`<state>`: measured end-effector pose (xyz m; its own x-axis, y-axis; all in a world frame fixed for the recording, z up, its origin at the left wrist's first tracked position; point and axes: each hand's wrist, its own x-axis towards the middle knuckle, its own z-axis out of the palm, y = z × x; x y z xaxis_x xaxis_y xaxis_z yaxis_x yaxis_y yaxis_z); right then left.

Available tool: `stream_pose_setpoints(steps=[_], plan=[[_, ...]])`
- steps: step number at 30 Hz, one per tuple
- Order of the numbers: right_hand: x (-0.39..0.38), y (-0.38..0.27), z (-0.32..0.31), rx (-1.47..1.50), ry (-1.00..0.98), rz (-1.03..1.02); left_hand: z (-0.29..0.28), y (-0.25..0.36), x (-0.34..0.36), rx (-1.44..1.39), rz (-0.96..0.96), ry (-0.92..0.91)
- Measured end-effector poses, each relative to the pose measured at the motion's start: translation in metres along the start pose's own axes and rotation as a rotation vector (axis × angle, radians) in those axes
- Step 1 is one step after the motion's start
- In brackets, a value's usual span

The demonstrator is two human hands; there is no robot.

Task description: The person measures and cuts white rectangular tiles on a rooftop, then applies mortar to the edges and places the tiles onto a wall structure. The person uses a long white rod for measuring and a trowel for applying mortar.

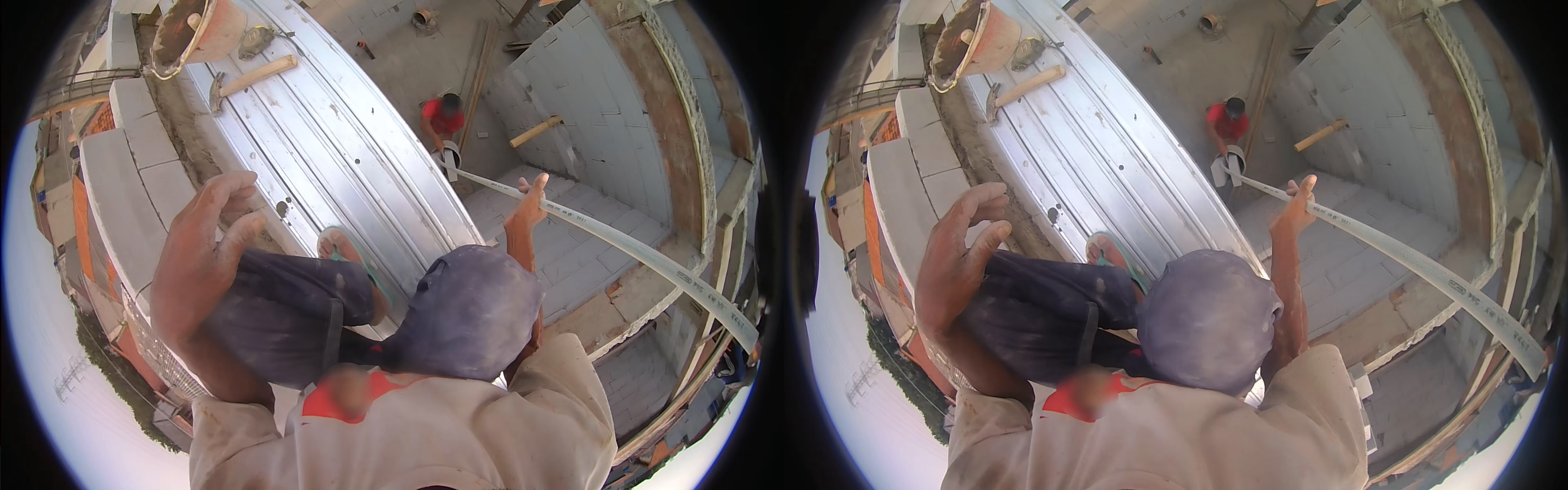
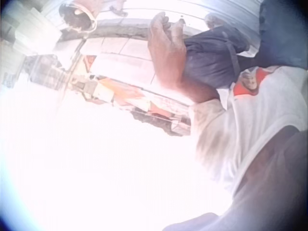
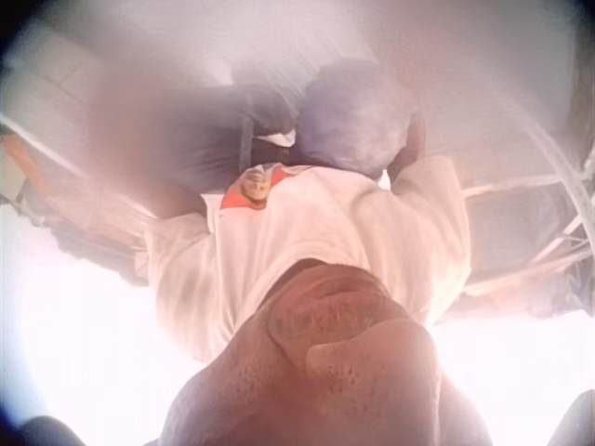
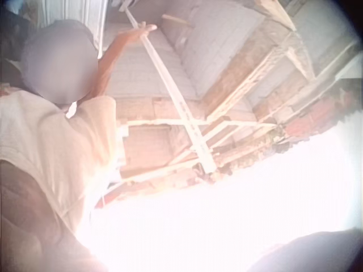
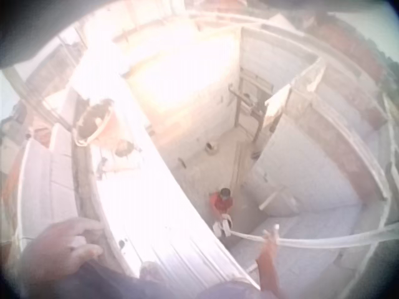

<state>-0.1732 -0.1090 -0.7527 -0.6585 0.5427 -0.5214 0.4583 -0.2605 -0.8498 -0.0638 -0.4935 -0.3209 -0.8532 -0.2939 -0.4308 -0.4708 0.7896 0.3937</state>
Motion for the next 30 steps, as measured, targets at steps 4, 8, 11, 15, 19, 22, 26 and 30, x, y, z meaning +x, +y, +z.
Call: stream_pose_setpoints(steps=[4, 8, 11, 15, 19, 22, 26, 30], plan=[[-0.043, -0.109, 0.002, 0.094, -0.242, -0.369, -0.002, 0.012, 0.006, 0.022, 0.163, -0.014], [-0.055, -0.225, -0.010, 0.229, -0.409, -0.562, 0.002, 0.044, 0.033, -0.016, 0.442, -0.054], [-0.077, -0.289, -0.022, 0.372, -0.468, -0.687, 0.004, 0.079, 0.052, 0.009, 0.622, -0.131], [-0.105, -0.343, -0.069, 0.497, -0.532, -0.878, 0.030, 0.126, 0.101, -0.080, 0.737, -0.466], [-0.141, -0.377, -0.107, 0.629, -0.508, -1.041, 0.080, 0.188, 0.143, -0.275, 0.529, -0.737], [-0.164, -0.381, -0.122, 0.734, -0.447, -1.114, 0.119, 0.251, 0.150, -0.474, 0.322, -0.993], [-0.183, -0.361, -0.138, 0.865, -0.294, -1.011, 0.217, 0.310, 0.151, -1.310, 0.255, -1.149], [-0.213, -0.331, -0.137, 0.892, -0.066, -0.529, 0.241, 0.362, 0.130, -1.729, 0.278, -0.985]])
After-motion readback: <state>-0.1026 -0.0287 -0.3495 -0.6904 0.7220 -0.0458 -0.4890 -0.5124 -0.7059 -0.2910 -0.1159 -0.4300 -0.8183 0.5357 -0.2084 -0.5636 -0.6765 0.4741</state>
